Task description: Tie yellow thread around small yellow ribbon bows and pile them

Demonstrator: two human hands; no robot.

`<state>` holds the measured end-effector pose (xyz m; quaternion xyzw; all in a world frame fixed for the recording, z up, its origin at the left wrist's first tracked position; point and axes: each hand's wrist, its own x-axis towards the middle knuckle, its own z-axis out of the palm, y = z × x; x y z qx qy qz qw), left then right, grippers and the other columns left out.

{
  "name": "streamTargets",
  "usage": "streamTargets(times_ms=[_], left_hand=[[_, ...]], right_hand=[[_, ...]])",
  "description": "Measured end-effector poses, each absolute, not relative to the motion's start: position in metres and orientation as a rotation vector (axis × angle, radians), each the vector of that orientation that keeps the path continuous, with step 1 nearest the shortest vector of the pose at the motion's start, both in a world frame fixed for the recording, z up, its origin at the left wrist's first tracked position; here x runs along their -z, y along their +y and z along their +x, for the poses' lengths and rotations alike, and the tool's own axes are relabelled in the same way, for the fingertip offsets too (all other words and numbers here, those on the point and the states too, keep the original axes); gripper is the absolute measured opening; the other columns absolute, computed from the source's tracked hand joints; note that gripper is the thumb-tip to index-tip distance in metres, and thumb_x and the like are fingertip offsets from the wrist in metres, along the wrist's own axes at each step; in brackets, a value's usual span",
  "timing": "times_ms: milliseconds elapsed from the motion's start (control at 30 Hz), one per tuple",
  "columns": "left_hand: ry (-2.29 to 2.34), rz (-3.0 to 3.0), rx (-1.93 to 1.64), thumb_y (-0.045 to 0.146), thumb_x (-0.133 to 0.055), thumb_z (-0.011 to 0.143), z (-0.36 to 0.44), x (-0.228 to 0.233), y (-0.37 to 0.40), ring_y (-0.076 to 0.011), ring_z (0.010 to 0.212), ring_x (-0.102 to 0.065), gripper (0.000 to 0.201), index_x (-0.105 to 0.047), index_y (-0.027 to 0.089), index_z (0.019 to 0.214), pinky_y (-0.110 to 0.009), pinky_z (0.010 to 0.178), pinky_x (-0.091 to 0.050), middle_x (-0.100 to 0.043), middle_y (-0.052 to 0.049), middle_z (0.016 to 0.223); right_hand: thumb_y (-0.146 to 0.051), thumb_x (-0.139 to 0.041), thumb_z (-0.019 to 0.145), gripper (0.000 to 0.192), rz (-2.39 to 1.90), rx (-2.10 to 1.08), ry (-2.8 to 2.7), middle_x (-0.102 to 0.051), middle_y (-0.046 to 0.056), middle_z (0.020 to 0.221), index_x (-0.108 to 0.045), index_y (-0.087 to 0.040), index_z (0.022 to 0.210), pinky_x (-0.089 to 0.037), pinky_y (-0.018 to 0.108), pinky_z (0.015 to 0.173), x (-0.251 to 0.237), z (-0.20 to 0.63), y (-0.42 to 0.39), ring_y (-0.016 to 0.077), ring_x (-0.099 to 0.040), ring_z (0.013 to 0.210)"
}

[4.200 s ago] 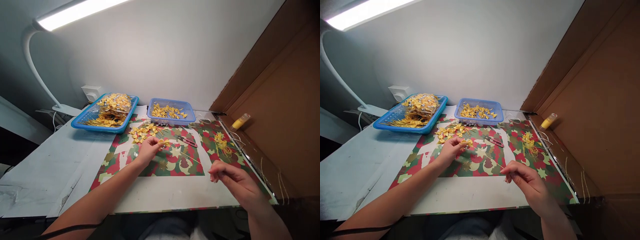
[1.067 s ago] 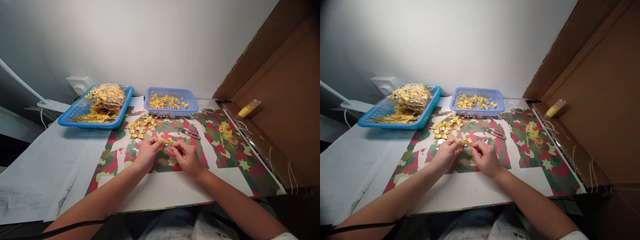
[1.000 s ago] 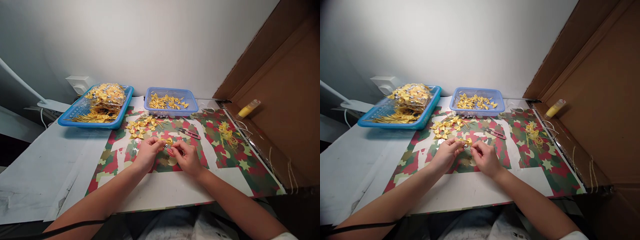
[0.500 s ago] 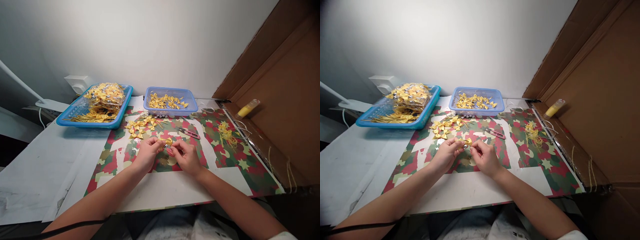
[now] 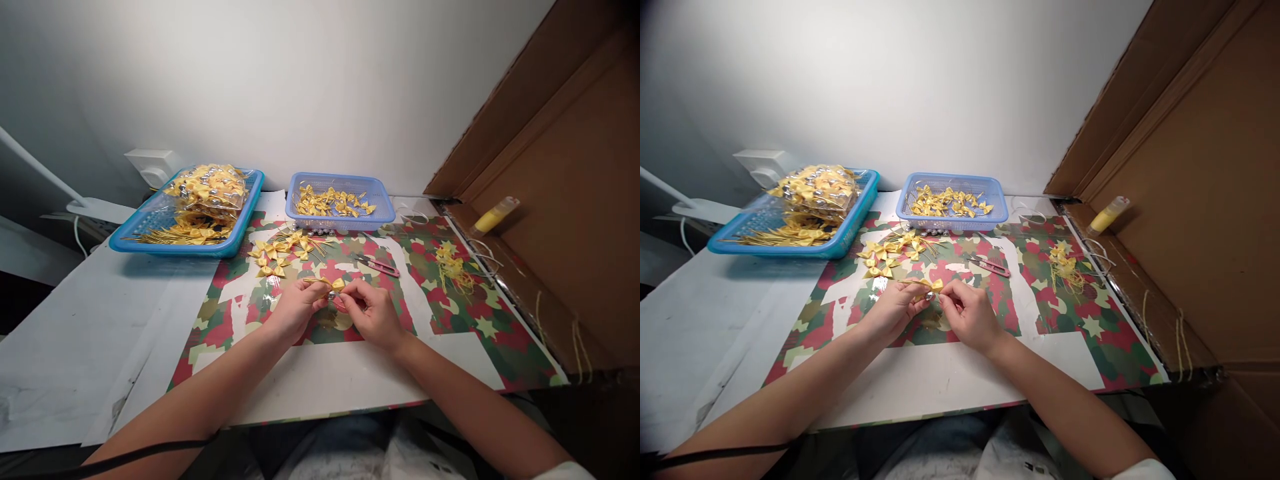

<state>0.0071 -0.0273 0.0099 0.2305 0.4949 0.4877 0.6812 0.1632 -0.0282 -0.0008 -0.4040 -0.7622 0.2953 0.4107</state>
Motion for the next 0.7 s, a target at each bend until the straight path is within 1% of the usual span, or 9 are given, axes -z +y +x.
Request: streamTargets(times_ms=[100,267,367,533,700], left_hand=[[1.11,0.512,-1.09,0.022,-0.078,0.047,0.007,-0.011,-0.027,-0.0081,0.059,-0.053,0.02,-0.061,0.013,0.052,-0.018,0.056,-0.045,-0.058,0.0,0.059],[1.114,0.501,-1.113,0.022,-0.08,0.046,0.007,-0.015,-0.028,-0.0082,0.06,-0.053,0.028,-0.053,0.014,0.047,-0.018,0.056,-0.044,-0.056,0.002,0.057],[1.114,0.505,-1.101,0.022,-0.08,0.046,0.007,-0.015,-0.028,-0.0083,0.06,-0.053,0.026,-0.056,0.014,0.049,-0.018,0.057,-0.044,-0.057,0.002,0.057],[1.135,0.516,-1.136,0.023,-0.08,0.046,0.009,-0.011,-0.029,-0.0099,0.06,-0.055,0.023,-0.059,0.014,0.053,-0.02,0.058,-0.045,-0.061,0.0,0.058],[1.156,0.582,-1.201,0.028,-0.081,0.05,0.011,-0.005,-0.031,-0.0095,0.058,-0.054,0.024,-0.063,0.014,0.059,-0.021,0.057,-0.043,-0.06,0.001,0.058]], right_hand=[[-0.014,-0.049,0.086,0.015,-0.987,-0.642,-1.98,-0.057,-0.001,0.062,-0.055,-0.019,0.073,-0.036,0.022,0.051,-0.002,0.166,-0.026,0.0104,-0.047,0.054],[-0.011,-0.05,0.086,0.016,-0.922,-0.498,-2.059,-0.061,0.001,0.064,-0.058,-0.019,0.075,-0.038,0.025,0.055,-0.003,0.172,-0.021,0.0125,-0.05,0.057],[-0.011,-0.05,0.086,0.017,-0.916,-0.472,-2.051,-0.062,0.002,0.065,-0.059,-0.019,0.075,-0.039,0.025,0.055,-0.002,0.172,-0.02,0.0132,-0.051,0.059],[-0.014,-0.051,0.087,0.017,-0.966,-0.522,-1.984,-0.06,0.0,0.062,-0.058,-0.02,0.073,-0.039,0.025,0.053,-0.003,0.169,-0.023,0.0117,-0.048,0.055],[-0.016,-0.051,0.088,0.017,-0.986,-0.665,-1.878,-0.061,0.0,0.063,-0.057,-0.02,0.073,-0.04,0.023,0.052,-0.002,0.164,-0.027,0.0113,-0.053,0.057]])
